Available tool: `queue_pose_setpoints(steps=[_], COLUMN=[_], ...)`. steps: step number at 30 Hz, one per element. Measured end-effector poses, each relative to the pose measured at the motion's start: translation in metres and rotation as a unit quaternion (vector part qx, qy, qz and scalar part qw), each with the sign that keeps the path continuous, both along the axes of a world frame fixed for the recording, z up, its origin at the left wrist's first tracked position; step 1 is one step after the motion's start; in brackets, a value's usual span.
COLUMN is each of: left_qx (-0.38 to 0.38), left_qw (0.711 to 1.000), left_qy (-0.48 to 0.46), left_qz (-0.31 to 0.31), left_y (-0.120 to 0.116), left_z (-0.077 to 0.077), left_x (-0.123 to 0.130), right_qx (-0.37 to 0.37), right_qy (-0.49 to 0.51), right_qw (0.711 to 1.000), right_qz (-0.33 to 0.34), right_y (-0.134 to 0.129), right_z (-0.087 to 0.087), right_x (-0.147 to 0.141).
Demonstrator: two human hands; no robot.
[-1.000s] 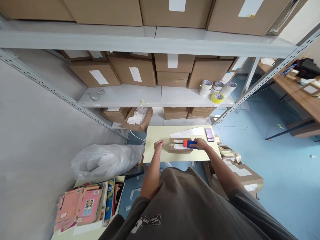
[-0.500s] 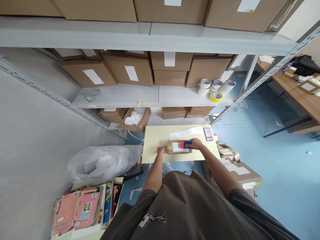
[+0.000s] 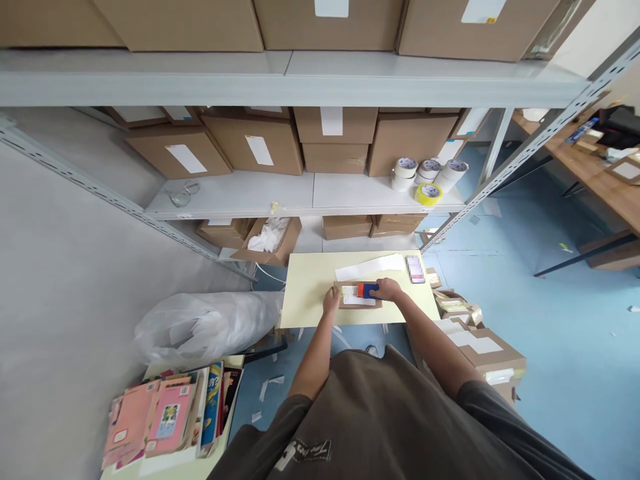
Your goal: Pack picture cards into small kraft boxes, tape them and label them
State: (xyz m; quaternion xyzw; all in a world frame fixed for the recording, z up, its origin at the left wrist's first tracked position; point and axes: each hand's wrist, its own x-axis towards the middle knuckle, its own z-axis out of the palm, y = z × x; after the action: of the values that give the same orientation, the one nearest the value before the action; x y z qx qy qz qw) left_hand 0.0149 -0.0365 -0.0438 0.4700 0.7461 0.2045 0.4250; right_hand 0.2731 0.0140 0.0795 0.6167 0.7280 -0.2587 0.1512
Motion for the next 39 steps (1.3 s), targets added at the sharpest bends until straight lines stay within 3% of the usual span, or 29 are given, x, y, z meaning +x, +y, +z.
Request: queue_pose_setpoints(steps=[5, 10, 16, 21, 24, 27, 31, 35, 39], left_qx=[-0.037, -0.050, -0.054, -0.048, -0.038, -0.029, -0.036, -0.053, -0.044], left_qw=[0.999, 0.997, 0.996, 0.995, 0.995, 0.996, 0.996, 0.997, 0.999], left_qy=[0.017, 0.060, 0.056, 0.067, 0.059, 0.045, 0.003, -0.029, -0.019], left_qz=[0.019, -0.008, -0.049, -0.062, -0.067, -0.072, -0.084, -0.053, 0.008], left_y=[0.000, 0.003, 0.014, 0.015, 0.014, 0.016, 0.028, 0.040, 0.041], left_z=[0.003, -0.001, 0.001, -0.002, -0.006, -0.012, -0.019, -0.022, -0.015], left_x=[0.030, 0.062, 0.100, 0.109, 0.103, 0.088, 0.052, 0.008, -0.034], right_qx=[0.018, 0.029, 0.025, 0.021, 0.017, 0.022, 0.042, 0.054, 0.067], right_qy=[0.051, 0.094, 0.107, 0.062, 0.061, 0.082, 0.124, 0.165, 0.152], right_qw=[0.998, 0.992, 0.988, 0.985, 0.982, 0.975, 0.966, 0.965, 0.979], right_qz=[-0.032, -0.078, -0.105, -0.160, -0.180, -0.206, -0.221, -0.195, -0.122], right_y=[-0.007, -0.022, -0.034, -0.058, -0.075, -0.083, -0.075, -0.050, -0.021], right_z=[0.001, -0.005, -0.007, 0.006, 0.017, 0.023, 0.027, 0.035, 0.042], right_x=[0.028, 0.069, 0.138, 0.218, 0.237, 0.225, 0.184, 0.121, 0.038])
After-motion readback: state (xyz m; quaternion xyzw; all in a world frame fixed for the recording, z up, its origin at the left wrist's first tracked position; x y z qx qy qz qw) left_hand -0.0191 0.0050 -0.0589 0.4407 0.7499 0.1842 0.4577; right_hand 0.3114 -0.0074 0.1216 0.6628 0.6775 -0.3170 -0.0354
